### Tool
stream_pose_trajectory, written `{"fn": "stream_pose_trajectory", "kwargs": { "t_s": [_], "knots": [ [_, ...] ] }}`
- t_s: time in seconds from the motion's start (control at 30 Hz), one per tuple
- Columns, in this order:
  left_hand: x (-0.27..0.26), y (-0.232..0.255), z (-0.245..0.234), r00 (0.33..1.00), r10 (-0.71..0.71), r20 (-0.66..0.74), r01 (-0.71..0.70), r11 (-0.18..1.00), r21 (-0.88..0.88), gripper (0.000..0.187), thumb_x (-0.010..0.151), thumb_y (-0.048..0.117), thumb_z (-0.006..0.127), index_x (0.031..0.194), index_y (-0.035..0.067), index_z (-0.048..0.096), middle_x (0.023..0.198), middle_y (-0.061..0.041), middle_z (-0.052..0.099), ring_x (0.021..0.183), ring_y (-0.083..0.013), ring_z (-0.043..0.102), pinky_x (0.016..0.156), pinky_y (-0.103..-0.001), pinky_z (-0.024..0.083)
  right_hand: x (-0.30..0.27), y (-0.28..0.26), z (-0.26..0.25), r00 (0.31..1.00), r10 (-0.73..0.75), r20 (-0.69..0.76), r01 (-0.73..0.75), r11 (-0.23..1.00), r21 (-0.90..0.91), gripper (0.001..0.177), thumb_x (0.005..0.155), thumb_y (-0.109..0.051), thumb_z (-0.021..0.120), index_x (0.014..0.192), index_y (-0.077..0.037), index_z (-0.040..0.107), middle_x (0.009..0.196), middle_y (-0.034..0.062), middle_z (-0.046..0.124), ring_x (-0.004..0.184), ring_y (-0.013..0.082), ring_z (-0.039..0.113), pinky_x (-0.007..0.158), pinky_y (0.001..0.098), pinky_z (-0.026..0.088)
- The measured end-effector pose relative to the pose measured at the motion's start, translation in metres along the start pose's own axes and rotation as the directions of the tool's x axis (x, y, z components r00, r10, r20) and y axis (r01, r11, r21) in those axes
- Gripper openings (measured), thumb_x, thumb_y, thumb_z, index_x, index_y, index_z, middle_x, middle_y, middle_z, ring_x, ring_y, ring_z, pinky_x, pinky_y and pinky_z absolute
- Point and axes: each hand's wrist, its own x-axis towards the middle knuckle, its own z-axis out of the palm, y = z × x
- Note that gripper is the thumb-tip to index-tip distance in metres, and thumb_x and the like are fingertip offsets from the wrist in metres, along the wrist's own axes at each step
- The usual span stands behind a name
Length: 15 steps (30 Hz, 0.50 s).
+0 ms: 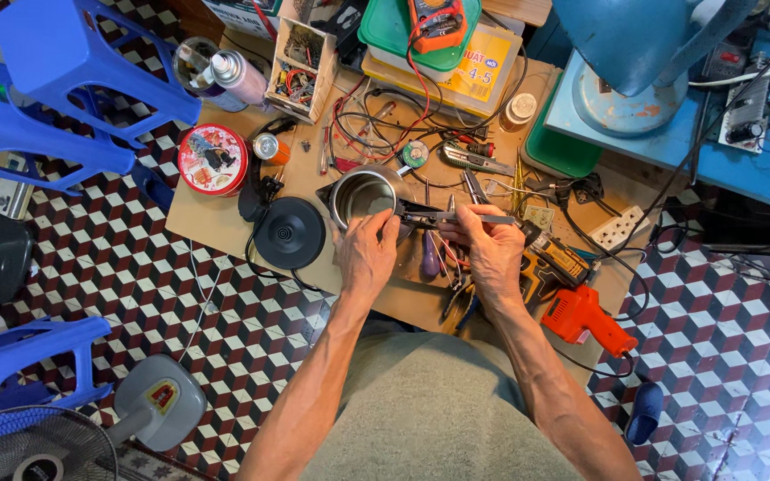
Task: The person disassembles a stainless steel electric kettle, removes a small component, cleans it with a cloth, and reassembles the kettle using a cordless drill to tighten screws. The person also uses pliers and a screwdriver during the process.
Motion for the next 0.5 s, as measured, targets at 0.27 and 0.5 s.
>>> {"fn": "stream_pose_trajectory", "kwargs": {
  "t_s": [0.27, 0.5],
  "knots": [
    [0.003, 0.007, -0.001, 0.999, -0.032, -0.018, 0.032, 0.999, -0.002, 0.028, 0.098, 0.034, 0.063, 0.108, 0.013, 0.076, 0.099, -0.002, 0.077, 0.104, -0.0258, 0.067, 0.119, -0.068, 0.017, 0.0, -0.014, -0.011, 0.998, 0.039, -0.043, -0.035, 0.996, 0.084, 0.021, 0.1, -0.016, 0.067, 0.109, 0.003, 0.065, 0.098, 0.0176, 0.074, 0.089, 0.0224, 0.076, 0.08, 0.0338, 0.066],
    [-0.009, 0.057, -0.036, 0.961, 0.132, -0.244, -0.148, 0.988, -0.049, 0.027, 0.096, 0.022, 0.066, 0.117, 0.006, 0.071, 0.106, -0.008, 0.073, 0.106, -0.0277, 0.065, 0.106, -0.056, 0.033, 0.001, -0.026, -0.044, 0.99, 0.14, 0.001, -0.128, 0.903, 0.411, 0.019, 0.1, -0.016, 0.068, 0.108, 0.0, 0.063, 0.101, 0.0158, 0.074, 0.091, 0.0242, 0.076, 0.082, 0.0325, 0.063]
  ]
}}
